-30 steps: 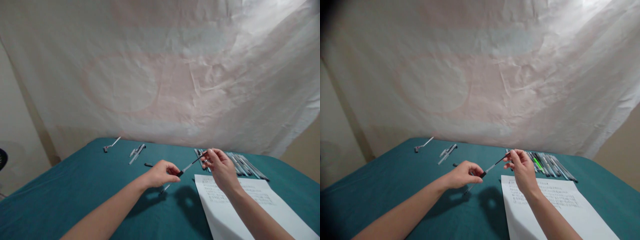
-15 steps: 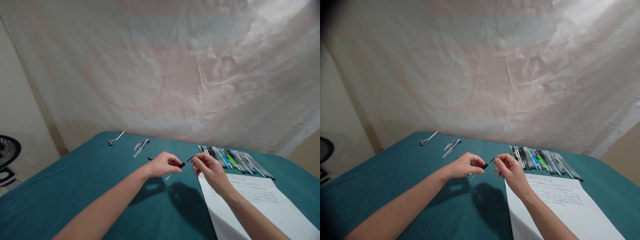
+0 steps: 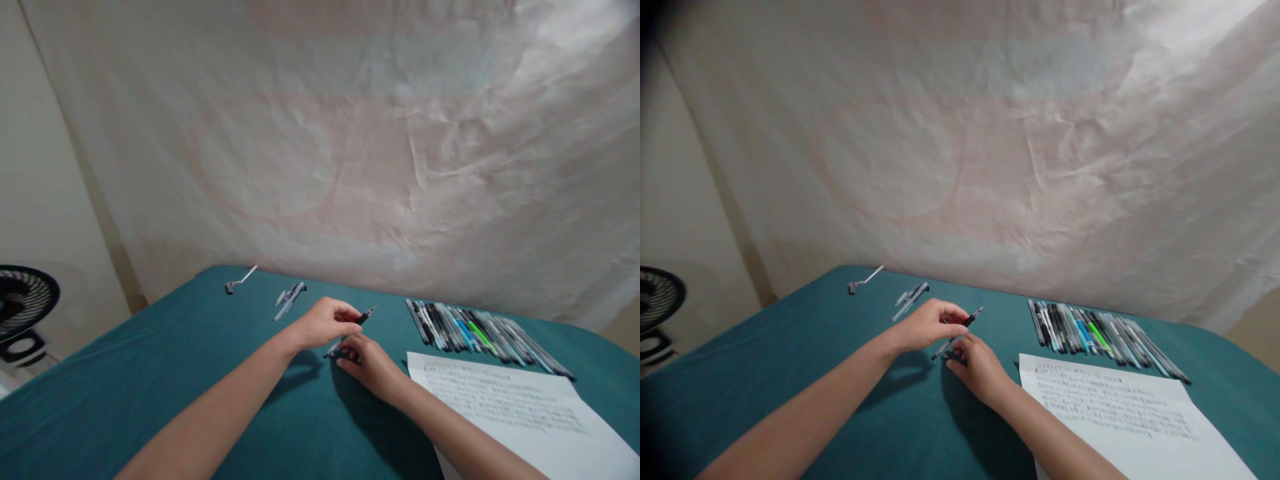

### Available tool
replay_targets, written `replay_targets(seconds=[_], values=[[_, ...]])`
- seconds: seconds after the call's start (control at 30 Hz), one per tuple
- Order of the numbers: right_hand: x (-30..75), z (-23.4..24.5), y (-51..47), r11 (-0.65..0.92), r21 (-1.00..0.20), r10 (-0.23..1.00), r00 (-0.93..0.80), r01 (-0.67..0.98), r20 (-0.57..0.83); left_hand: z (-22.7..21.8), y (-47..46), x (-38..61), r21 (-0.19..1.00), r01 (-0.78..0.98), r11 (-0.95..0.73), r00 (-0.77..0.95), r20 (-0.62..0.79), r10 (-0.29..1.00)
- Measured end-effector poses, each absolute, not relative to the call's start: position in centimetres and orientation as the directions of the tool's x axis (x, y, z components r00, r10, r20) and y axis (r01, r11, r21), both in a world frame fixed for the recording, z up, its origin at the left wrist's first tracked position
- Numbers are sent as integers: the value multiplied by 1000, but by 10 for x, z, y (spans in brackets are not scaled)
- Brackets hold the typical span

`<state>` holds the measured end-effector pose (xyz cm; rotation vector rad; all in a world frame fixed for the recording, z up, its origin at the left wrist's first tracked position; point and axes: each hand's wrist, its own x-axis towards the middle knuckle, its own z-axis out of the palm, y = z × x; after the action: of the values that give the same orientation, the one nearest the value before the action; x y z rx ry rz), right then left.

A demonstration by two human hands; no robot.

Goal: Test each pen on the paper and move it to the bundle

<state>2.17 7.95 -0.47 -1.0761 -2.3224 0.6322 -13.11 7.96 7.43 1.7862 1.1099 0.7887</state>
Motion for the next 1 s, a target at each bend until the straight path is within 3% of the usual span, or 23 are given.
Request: replay_targets(seconds=[0.27,0.47,0.73,0.87,1.0], values=[[10,1,76,626,-570,755,-598,532,270,75,82,-133,853,425,-304,357,151,922],[57,1,82,481,-741,828,-520,469,208,65,81,-127,742,531,-409,380,223,898],[117,-1,89,265,-931,951,-230,252,208,21,74,-102,647,562,-515,363,366,857],[118,-2,80,295,-931,954,-116,215,276,11,66,-96,594,565,-572,364,443,819],[116,-8,76,366,-902,930,-127,229,344,7,64,-94,508,603,-615,402,472,784]])
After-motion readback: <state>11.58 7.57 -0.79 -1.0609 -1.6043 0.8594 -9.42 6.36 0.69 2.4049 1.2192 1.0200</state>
